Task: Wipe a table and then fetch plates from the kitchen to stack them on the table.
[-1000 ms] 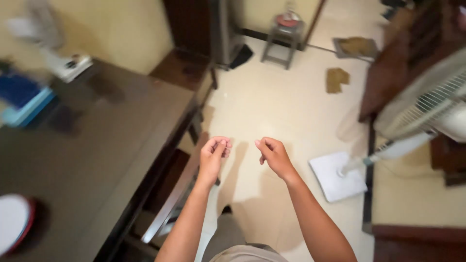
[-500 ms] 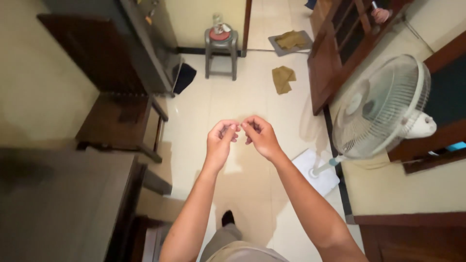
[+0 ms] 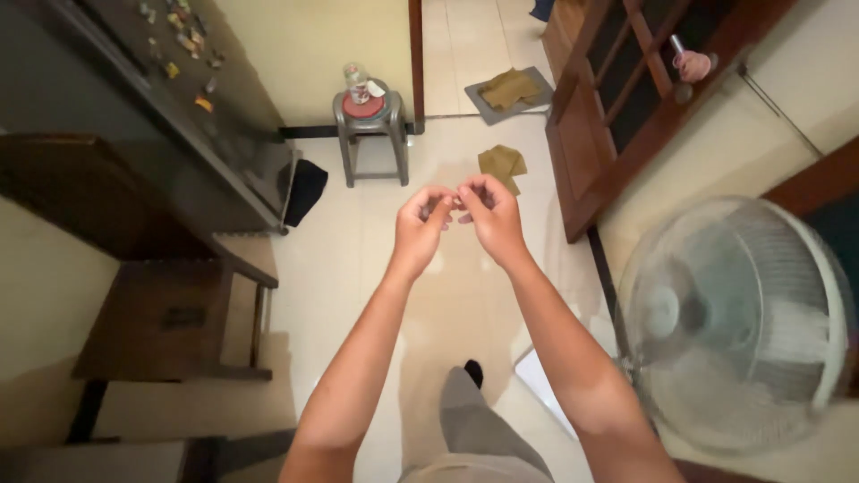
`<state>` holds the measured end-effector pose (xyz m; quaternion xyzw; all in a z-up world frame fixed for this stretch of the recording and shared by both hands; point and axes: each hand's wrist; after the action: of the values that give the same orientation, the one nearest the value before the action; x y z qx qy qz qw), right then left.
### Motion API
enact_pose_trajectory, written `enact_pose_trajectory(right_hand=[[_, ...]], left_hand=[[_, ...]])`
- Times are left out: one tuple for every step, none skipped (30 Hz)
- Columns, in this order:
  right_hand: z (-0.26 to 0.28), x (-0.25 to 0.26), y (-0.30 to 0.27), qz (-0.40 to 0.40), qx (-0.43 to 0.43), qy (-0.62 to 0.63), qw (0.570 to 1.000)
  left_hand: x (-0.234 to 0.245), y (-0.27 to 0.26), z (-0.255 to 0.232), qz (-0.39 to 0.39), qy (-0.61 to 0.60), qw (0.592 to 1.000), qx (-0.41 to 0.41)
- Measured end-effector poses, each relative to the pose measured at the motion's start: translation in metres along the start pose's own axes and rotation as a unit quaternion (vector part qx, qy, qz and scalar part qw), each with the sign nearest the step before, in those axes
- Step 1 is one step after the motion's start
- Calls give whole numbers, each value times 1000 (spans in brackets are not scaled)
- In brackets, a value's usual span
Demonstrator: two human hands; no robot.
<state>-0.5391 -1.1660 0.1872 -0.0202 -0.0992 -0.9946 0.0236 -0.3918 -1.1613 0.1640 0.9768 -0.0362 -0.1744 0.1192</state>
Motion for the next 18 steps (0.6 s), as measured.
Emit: enact_pose_trajectory(right_hand=[[-5, 8, 20, 2, -3, 0, 1000], [-7, 12, 43, -3, 0, 3, 1000], [-9, 16, 66, -8, 3, 6, 1000], [-15, 24, 87, -12, 4, 6, 1000], [-22, 30, 107, -15, 2, 3, 1000], [-28, 37, 129, -11, 0, -3, 1000], [-29, 45, 151, -8, 2, -7, 1000], [-33, 49, 164, -2, 6, 4, 1000], [-38, 53, 178, 4, 10, 15, 1000], [-40, 55, 196, 8, 12, 15, 1000], [-42, 57, 214, 13, 20, 19, 1000], [-46, 60, 232, 15, 31, 23, 999], [-49, 63, 248, 17, 35, 24, 999], [-53, 67, 262, 20, 36, 12, 999], [-58, 69, 276, 22, 37, 1, 999], [-57, 72, 288, 20, 40, 0, 999], [-56, 75, 301, 27, 46, -14, 998], [-55, 77, 315, 31, 53, -28, 998]], left_hand=[[-3, 18, 13, -2, 0, 1000, 2], [-3, 40, 20, -13, -8, 1000, 12], [-3, 63, 27, -24, -16, 999, 22], [-6, 83, 32, -19, -16, 999, 22], [-8, 102, 37, -22, -1, 1000, 20], [-9, 121, 42, -31, 11, 999, 14], [-13, 141, 41, -33, 7, 999, 11], [-14, 153, 41, -41, 0, 999, 9], [-14, 165, 40, -48, -6, 999, 6], [-10, 181, 47, -51, -6, 999, 3], [-6, 196, 54, -51, -1, 999, 7], [-3, 213, 61, -48, 5, 999, 9], [0, 231, 63, -48, 6, 999, 4], [2, 246, 66, -44, 18, 999, 6], [6, 262, 69, -39, 31, 999, 8], [11, 277, 75, -36, 30, 999, 6], [15, 292, 81, -19, 28, 999, 0], [21, 310, 86, 1, 25, 1000, -6]])
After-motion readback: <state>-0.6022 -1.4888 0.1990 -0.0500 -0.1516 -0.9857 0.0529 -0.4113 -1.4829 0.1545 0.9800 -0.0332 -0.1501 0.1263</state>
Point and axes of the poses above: each hand's wrist, its own y-axis towards the middle knuckle, its own x-axis out of the back of the hand, z = x × y, and after that the axes turned 8 degrees about -y, right-handed
